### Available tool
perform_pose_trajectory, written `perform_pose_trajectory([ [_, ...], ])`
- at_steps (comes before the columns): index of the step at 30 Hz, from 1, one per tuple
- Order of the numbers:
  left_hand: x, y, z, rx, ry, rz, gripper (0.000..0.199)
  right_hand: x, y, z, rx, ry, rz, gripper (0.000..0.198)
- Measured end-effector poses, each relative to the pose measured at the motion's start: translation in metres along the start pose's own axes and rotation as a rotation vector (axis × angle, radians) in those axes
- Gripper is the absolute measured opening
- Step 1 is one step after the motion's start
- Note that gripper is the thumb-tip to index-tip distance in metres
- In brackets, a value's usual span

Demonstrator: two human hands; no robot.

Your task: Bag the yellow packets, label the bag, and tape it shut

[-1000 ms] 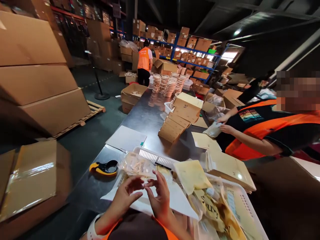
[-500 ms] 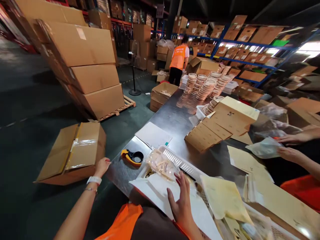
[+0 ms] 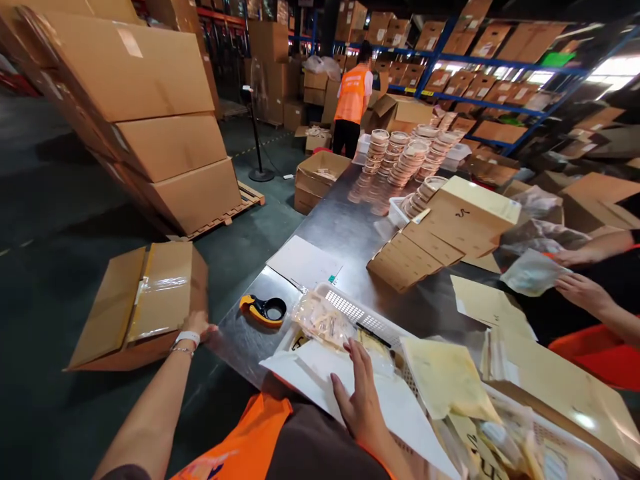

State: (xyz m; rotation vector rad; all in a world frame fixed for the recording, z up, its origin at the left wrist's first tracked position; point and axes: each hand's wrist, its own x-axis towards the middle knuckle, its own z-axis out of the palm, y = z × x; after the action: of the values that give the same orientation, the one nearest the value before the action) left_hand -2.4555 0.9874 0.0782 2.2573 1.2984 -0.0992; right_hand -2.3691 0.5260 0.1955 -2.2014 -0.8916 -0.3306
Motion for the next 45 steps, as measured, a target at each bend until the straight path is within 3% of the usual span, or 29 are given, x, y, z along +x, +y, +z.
perform_pose_trajectory([
  [2,-0.003,0.016,-0.004,0.04,0.135,0.029,0.012,0.0,-0.001,0.0,-0.009,0.036,-0.005,0.069],
  [4,-0.007,0.043,-0.002,0.038,0.272,0.123,0.024,0.0,-0.003,0.001,-0.027,0.096,0.008,0.069],
  [7,-0.022,0.101,0.011,-0.002,0.303,0.423,0.038,0.002,-0.006,0.001,-0.072,0.178,0.042,0.067],
  [10,-0.055,0.161,0.035,0.001,0.057,0.899,0.036,0.007,-0.007,-0.002,-0.109,0.232,0.002,0.06],
  [13,-0.098,0.204,0.064,0.082,-0.252,1.345,0.053,0.01,-0.005,-0.011,-0.136,0.309,-0.054,0.048],
  [16,-0.13,0.225,0.096,0.191,-0.383,1.468,0.04,0.006,0.002,-0.021,-0.137,0.4,-0.03,0.037],
  [20,-0.15,0.238,0.127,0.241,-0.424,1.379,0.039,-0.013,0.014,-0.029,-0.037,0.478,0.158,0.028],
  [23,-0.148,0.247,0.123,0.133,-0.434,1.269,0.04,-0.025,0.019,-0.034,0.104,0.593,0.312,0.027],
  [27,-0.127,0.268,0.076,-0.217,-0.42,1.069,0.048,-0.031,0.023,-0.04,0.273,0.809,0.337,0.026],
  [32,-0.116,0.282,-0.006,-0.69,-0.526,0.843,0.066,-0.023,0.034,-0.031,0.289,0.905,0.336,0.031],
  [35,-0.136,0.269,-0.035,-1.048,-0.731,0.67,0.092,-0.008,0.04,-0.025,0.372,0.834,0.329,0.043],
  [38,-0.162,0.252,-0.035,-1.36,-0.922,0.44,0.113,0.01,0.036,-0.024,0.533,0.716,0.311,0.051],
  [41,-0.18,0.243,-0.019,-1.392,-1.035,0.336,0.106,0.025,0.026,-0.021,0.695,0.618,0.287,0.056],
  [45,-0.194,0.242,-0.004,-1.418,-1.073,0.254,0.104,0.027,0.02,-0.007,0.743,0.472,0.245,0.074],
])
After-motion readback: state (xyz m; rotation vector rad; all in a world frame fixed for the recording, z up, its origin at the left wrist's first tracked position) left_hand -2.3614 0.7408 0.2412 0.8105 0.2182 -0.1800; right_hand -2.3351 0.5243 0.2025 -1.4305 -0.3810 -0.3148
